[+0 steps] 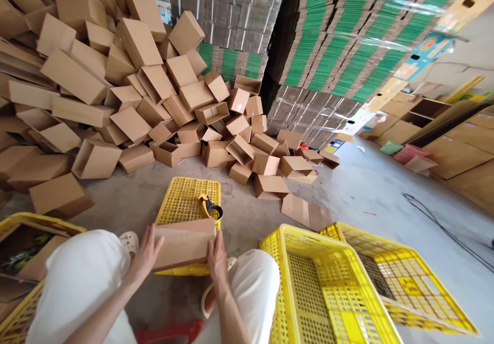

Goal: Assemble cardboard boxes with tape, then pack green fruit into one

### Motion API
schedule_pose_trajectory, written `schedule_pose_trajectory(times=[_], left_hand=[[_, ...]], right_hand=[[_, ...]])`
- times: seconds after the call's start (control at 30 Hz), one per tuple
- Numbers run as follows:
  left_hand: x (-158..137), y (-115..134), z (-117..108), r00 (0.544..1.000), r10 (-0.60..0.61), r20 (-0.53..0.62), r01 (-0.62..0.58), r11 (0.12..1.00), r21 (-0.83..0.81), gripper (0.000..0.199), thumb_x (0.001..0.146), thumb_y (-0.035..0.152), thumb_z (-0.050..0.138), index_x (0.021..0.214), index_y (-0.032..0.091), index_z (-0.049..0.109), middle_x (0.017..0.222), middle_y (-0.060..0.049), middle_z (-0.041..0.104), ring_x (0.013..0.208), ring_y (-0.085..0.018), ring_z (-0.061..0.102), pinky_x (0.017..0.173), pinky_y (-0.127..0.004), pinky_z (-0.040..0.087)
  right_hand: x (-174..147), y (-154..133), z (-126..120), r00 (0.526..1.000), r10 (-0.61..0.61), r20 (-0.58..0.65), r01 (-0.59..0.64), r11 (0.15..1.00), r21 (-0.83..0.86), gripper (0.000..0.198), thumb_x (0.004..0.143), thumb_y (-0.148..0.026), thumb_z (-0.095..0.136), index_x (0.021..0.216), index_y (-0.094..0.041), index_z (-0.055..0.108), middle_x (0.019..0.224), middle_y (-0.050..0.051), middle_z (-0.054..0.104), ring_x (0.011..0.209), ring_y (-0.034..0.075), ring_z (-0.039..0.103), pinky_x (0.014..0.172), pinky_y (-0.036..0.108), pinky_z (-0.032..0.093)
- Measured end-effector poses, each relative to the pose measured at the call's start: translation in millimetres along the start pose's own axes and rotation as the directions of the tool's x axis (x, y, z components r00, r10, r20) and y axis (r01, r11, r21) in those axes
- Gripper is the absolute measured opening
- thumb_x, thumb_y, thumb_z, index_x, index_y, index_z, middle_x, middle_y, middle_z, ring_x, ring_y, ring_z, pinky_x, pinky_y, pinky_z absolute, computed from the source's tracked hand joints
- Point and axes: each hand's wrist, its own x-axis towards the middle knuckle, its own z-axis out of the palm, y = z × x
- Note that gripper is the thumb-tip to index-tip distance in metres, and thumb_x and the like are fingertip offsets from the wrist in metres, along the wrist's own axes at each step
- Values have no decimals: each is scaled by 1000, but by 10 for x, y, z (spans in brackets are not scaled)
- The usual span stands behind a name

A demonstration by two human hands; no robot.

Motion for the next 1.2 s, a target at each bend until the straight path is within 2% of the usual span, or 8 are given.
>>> schedule_pose_trajectory(times=[0.1,0.17,0.33,0.47,0.63,0.87,1.07,1.2], left_hand=[[-86,150,116,976,216,13,-215,960,180,64,105,45,42,162,16,46,174,-15,34,165,-35,22,134,-58,13],[-157,296,240,942,331,54,-333,899,286,64,105,43,44,161,14,47,173,-16,34,164,-35,24,134,-58,13],[-310,642,507,866,485,121,-496,800,339,56,106,28,41,162,21,46,172,-11,38,160,-33,34,132,-59,24],[-367,546,411,808,556,194,-587,737,334,59,107,33,45,165,32,39,173,-5,37,160,-31,36,130,-56,32],[-363,323,175,844,511,162,-533,767,358,62,105,48,51,165,38,38,176,-7,32,160,-33,35,127,-53,36],[-196,518,202,910,376,171,-414,836,361,59,102,53,56,159,42,48,175,-8,35,154,-38,41,117,-57,43],[96,543,130,977,195,91,-215,868,447,74,95,64,63,162,35,47,172,-14,40,159,-43,30,123,-66,31],[239,568,11,975,136,176,-202,875,441,72,97,63,58,161,30,48,161,-17,53,152,-42,38,114,-58,46]], right_hand=[[-102,11,169,977,-213,15,202,900,-385,67,106,-58,44,158,-18,53,168,15,44,162,39,26,131,63,13],[-153,-9,296,935,-333,124,348,793,-500,58,108,-43,42,160,-19,51,168,14,43,162,36,27,132,62,14],[-208,-71,391,846,-434,309,531,643,-552,57,103,-19,45,160,-16,51,166,16,46,158,34,38,129,54,33],[-244,0,205,809,-480,339,588,635,-501,57,104,-22,50,161,-28,49,169,9,43,158,32,39,129,53,35],[-125,-7,230,859,-421,291,512,689,-513,64,104,-44,58,163,-25,46,174,13,32,162,40,28,128,59,31],[300,-349,443,907,-321,273,421,698,-578,66,96,-57,67,158,-39,51,175,9,31,163,47,18,121,70,31],[146,-74,223,958,-248,144,284,881,-377,68,101,-52,54,162,-24,47,174,9,33,162,36,29,123,56,38],[-112,225,90,997,-60,-39,59,998,-31,70,94,-65,57,148,-21,64,155,12,61,145,38,55,118,51,46]])
